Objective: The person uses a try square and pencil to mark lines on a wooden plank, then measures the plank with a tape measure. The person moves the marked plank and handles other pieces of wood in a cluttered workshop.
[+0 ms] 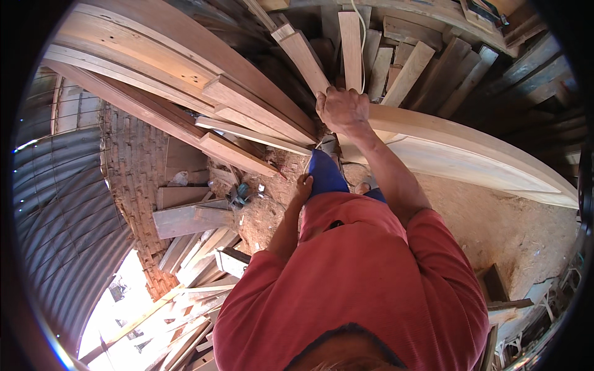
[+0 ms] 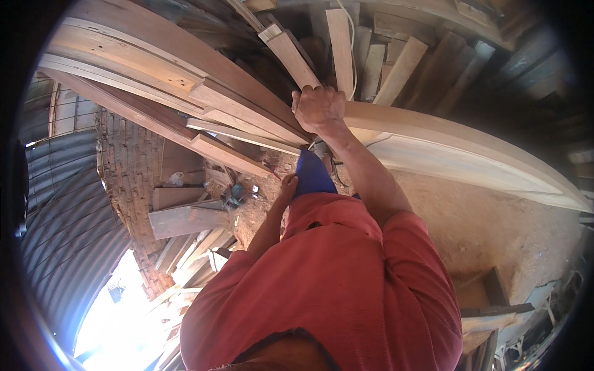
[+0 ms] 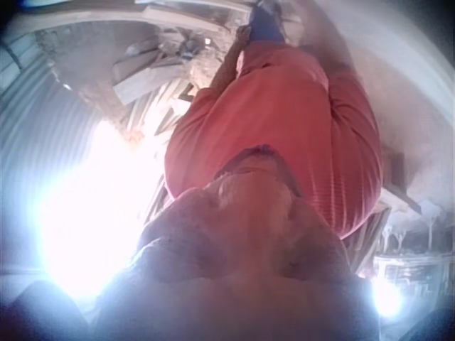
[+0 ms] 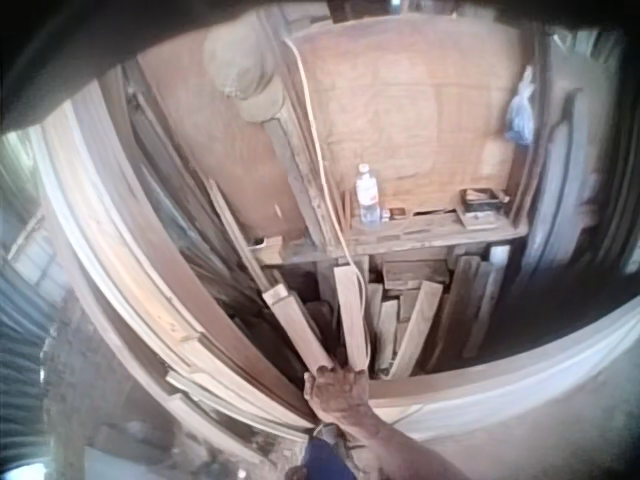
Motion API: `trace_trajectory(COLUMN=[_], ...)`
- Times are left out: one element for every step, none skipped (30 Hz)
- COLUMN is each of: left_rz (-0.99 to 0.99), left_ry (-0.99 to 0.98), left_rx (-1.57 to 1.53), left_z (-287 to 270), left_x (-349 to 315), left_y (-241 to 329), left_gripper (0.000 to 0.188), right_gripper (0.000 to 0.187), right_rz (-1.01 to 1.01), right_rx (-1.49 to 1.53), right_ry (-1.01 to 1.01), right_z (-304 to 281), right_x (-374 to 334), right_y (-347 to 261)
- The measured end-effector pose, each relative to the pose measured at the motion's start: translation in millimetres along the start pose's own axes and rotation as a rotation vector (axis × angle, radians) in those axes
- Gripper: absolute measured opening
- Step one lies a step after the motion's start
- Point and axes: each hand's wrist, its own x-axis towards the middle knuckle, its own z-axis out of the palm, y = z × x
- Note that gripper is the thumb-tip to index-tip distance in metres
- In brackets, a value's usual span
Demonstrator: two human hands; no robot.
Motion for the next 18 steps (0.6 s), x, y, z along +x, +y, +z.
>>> trace_trajectory(left_rz=[-0.051,-0.085,-0.118,-0.148,-0.19,-0.233,-0.271,-0.212,-0.154,-0.101,-0.099,-0.098,-0.1,-0.085,-0.07,-0.061,-0.068,-0.074], left_ry=[-0.05,-0.059,-0.068,-0.075,-0.106,-0.135,-0.167,-0.16,-0.15,-0.141,-0.132,-0.119,-0.116,-0.106,-0.103,-0.078,-0.07,-0.065], left_rx=[0.023,0.094,0.165,0.232,0.227,0.219,0.208,0.24,0.271,0.297,0.235,0.172,0.103,0.05,-0.002,-0.049,-0.017,0.014], left_z=[-4,-2,1,4,0,-3,-6,-5,-7,-4,-5,-8,-5,2,11,11,12,14], left_x=[-3,-6,-9,-9,-8,-6,-1,4,8,11,17,21,22,21,19,15,12,10], left_y=[-5,-10,-15,-20,-27,-34,-37,-35,-34,-28,-21,-15,-7,5,21,24,27,30], left_gripper=[0.044,0.044,0.045,0.047,0.047,0.048,0.048,0.047,0.045,0.044,0.042,0.04,0.039,0.039,0.041,0.043,0.042,0.042], right_gripper=[0.045,0.045,0.045,0.044,0.044,0.044,0.044,0.043,0.043,0.043,0.043,0.042,0.042,0.042,0.042,0.042,0.041,0.041], right_rz=[-0.02,-0.039,-0.056,-0.058,-0.068,-0.079,-0.093,-0.09,-0.086,-0.083,-0.082,-0.099,-0.082,-0.058,-0.027,-0.031,-0.033,-0.033], right_rx=[0.007,0.005,0.001,-0.005,0.013,0.03,0.041,0.059,0.051,0.039,0.031,0.056,0.043,0.028,0.009,-0.002,-0.014,-0.028], right_ry=[0.008,0.019,0.033,0.017,0.011,0.005,0.001,-0.004,-0.004,-0.009,-0.017,-0.002,-0.019,-0.038,-0.056,-0.036,-0.016,0.006], right_z=[2,4,5,5,5,4,3,2,3,3,4,4,1,-3,-4,-1,3,6], right_x=[-2,-3,-4,-5,-6,-8,-8,-8,-7,-8,-8,-8,-7,-5,-2,-2,-2,-1], right_y=[1,3,5,8,8,7,6,7,5,3,0,-1,0,1,5,4,4,5])
